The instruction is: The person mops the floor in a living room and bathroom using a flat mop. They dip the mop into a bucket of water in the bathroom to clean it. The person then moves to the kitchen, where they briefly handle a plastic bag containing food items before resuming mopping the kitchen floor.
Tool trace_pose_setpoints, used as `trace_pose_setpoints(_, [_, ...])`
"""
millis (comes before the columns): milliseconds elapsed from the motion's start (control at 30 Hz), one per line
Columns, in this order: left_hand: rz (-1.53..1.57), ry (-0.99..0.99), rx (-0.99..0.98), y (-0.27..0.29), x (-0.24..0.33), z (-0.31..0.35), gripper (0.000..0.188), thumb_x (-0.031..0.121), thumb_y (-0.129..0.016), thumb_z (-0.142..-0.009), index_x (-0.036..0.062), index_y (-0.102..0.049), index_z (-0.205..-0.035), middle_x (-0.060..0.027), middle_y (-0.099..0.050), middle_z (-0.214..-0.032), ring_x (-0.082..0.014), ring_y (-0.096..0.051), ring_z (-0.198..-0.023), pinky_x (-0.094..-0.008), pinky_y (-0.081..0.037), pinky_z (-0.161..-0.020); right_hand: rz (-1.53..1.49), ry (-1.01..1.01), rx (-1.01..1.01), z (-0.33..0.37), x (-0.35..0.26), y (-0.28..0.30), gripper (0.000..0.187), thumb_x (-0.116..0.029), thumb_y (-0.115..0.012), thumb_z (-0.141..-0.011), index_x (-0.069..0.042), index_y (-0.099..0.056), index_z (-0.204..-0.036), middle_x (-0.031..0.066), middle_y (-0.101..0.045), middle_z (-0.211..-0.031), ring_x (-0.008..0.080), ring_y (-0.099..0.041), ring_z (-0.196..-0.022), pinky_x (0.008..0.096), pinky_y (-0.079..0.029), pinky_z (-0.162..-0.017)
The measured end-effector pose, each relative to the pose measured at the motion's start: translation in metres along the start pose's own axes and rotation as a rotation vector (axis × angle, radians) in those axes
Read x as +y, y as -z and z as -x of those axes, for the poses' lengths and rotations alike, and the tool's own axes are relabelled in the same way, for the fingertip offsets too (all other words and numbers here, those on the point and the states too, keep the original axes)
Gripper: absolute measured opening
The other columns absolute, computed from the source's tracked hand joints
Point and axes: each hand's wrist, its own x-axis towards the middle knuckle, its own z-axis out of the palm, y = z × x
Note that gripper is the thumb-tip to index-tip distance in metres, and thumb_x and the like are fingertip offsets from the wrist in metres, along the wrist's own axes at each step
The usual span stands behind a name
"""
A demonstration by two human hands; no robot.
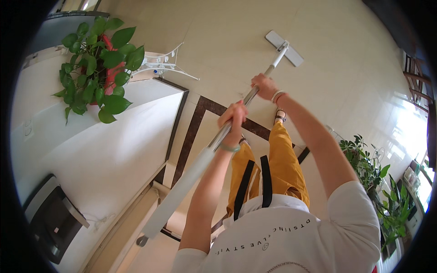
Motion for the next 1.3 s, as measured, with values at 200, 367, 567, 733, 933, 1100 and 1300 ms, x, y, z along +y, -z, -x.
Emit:
trace_pose_setpoints(200, [0.001,0.116,0.054,0.008,-0.011,0.040,0.028,0.006,-0.049,-0.095,0.0026,-0.041,-0.068,-0.0028,-0.051,-0.069,-0.0089,-0.047,-0.066,-0.0264,-0.045,-0.073,0.109,-0.087,-0.217,0.015,-0.006,-0.011,0.009,-0.015,-0.062,-0.074,-0.015,-0.062,-0.082,0.0015,-0.060,-0.088,0.0247,-0.052,-0.099,0.0451,-0.045,-0.082])
trace_pose_setpoints(367, [-0.151,0.189,0.046,0.098,0.039,0.115,0.028,0.011,-0.048,-0.095,0.0035,-0.046,-0.068,-0.0041,-0.052,-0.070,-0.0110,-0.048,-0.066,-0.0392,-0.043,-0.094,-0.025,0.034,-0.206,0.050,-0.104,-0.093,0.009,-0.019,-0.061,-0.073,-0.018,-0.060,-0.082,0.0011,-0.057,-0.086,0.0244,-0.051,-0.096,0.0450,-0.047,-0.074])
trace_pose_setpoints(567, [-0.269,0.334,0.059,0.192,0.130,0.179,0.028,0.000,-0.044,-0.090,0.0031,-0.041,-0.062,-0.0084,-0.053,-0.070,-0.0148,-0.051,-0.070,-0.0431,-0.041,-0.098,-0.154,0.082,-0.260,0.082,-0.244,-0.177,0.014,-0.017,-0.062,-0.075,-0.016,-0.061,-0.089,0.0052,-0.056,-0.091,0.0252,-0.049,-0.101,0.0463,-0.044,-0.075])
trace_pose_setpoints(733, [-0.318,0.399,0.235,0.228,0.136,0.217,0.030,0.004,-0.041,-0.091,0.0035,-0.041,-0.061,-0.0076,-0.051,-0.068,-0.0143,-0.049,-0.069,-0.0444,-0.039,-0.100,-0.205,0.063,-0.621,0.071,-0.299,-0.167,0.017,-0.022,-0.061,-0.081,-0.012,-0.065,-0.093,0.0111,-0.058,-0.098,0.0261,-0.052,-0.104,0.0482,-0.042,-0.080])
trace_pose_setpoints(933, [-0.151,0.285,0.171,0.176,0.121,0.161,0.032,0.008,-0.042,-0.093,0.0048,-0.042,-0.060,-0.0056,-0.047,-0.066,-0.0153,-0.049,-0.070,-0.0434,-0.038,-0.101,-0.175,0.033,-0.583,0.056,-0.248,-0.113,0.012,-0.020,-0.061,-0.079,-0.011,-0.064,-0.088,0.0114,-0.058,-0.094,0.0272,-0.053,-0.101,0.0475,-0.043,-0.080])
trace_pose_setpoints(1100, [-0.092,0.261,0.067,0.093,0.087,0.097,0.035,0.016,-0.046,-0.094,0.0055,-0.042,-0.061,-0.0036,-0.044,-0.063,-0.0160,-0.049,-0.069,-0.0424,-0.039,-0.097,-0.137,-0.063,-0.417,0.054,-0.151,-0.050,0.012,-0.018,-0.061,-0.077,-0.010,-0.063,-0.086,0.0107,-0.058,-0.092,0.0284,-0.055,-0.098,0.0466,-0.045,-0.077])
trace_pose_setpoints(1300, [0.005,0.194,-0.168,-0.044,0.018,-0.001,0.033,0.013,-0.045,-0.095,0.0053,-0.039,-0.064,-0.0026,-0.043,-0.063,-0.0151,-0.048,-0.068,-0.0406,-0.040,-0.097,-0.087,-0.299,-0.103,0.064,0.006,0.044,0.008,-0.016,-0.059,-0.077,-0.014,-0.063,-0.083,0.0084,-0.059,-0.092,0.0254,-0.055,-0.099,0.0447,-0.046,-0.080])
